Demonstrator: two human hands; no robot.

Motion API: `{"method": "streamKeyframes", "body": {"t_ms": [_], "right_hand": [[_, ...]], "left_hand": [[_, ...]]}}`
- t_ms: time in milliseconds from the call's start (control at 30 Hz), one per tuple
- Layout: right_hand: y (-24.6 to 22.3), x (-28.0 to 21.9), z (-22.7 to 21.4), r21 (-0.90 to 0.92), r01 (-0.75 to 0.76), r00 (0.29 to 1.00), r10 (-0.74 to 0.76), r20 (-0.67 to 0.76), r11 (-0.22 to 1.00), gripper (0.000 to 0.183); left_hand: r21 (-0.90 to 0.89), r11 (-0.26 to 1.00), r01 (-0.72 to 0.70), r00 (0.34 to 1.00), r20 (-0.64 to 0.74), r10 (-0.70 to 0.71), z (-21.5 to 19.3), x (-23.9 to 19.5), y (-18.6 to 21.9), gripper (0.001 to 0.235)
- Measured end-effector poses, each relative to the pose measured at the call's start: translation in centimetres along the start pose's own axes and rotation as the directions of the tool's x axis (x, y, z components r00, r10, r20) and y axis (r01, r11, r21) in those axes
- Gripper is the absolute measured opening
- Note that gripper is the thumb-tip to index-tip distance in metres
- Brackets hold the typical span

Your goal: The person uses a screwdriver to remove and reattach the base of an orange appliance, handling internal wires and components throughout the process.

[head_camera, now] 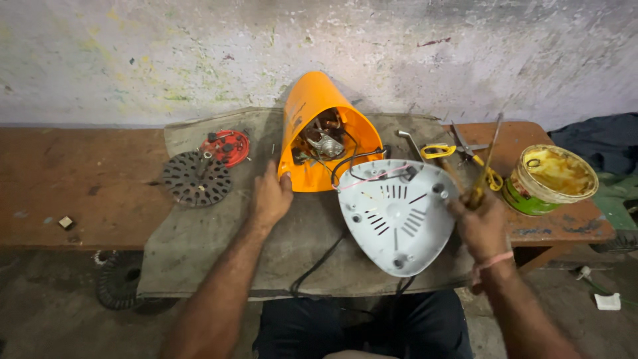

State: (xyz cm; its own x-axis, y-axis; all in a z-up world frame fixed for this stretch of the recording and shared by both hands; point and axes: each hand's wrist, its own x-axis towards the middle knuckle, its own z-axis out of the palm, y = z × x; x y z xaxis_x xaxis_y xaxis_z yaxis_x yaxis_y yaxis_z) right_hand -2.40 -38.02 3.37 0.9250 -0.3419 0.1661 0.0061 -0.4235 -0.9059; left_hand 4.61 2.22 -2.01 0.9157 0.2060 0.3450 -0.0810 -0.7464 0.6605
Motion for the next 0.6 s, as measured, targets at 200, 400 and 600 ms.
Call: {"method": "streamKeyframes", "body": {"t_ms": [200,400,600], "right_hand": [[-0.4,8.7,-1.7,-0.275,0.103,0.992,-0.080,0.097,0.956,0.020],[1.1,19.5,-1.3,-0.475,0.366,0.928,-0.350,0.125,0.800,0.023],[3.0,22.3,0.2,-0.585,0.323,0.942,-0.310,0.126,0.744,0.025]], "left_hand": [[-0.135,0.991,-0.022,1.000,0.016,0.025,1.1,-1.8,1.8,0.064],[-0.208,0.963,-0.170,0.985,-0.050,0.163,2.6,-3.2,5.7,0.073],[-0.265,0.962,-0.064,0.998,0.007,0.068,3.2,-3.7,7.5,0.076]]}}
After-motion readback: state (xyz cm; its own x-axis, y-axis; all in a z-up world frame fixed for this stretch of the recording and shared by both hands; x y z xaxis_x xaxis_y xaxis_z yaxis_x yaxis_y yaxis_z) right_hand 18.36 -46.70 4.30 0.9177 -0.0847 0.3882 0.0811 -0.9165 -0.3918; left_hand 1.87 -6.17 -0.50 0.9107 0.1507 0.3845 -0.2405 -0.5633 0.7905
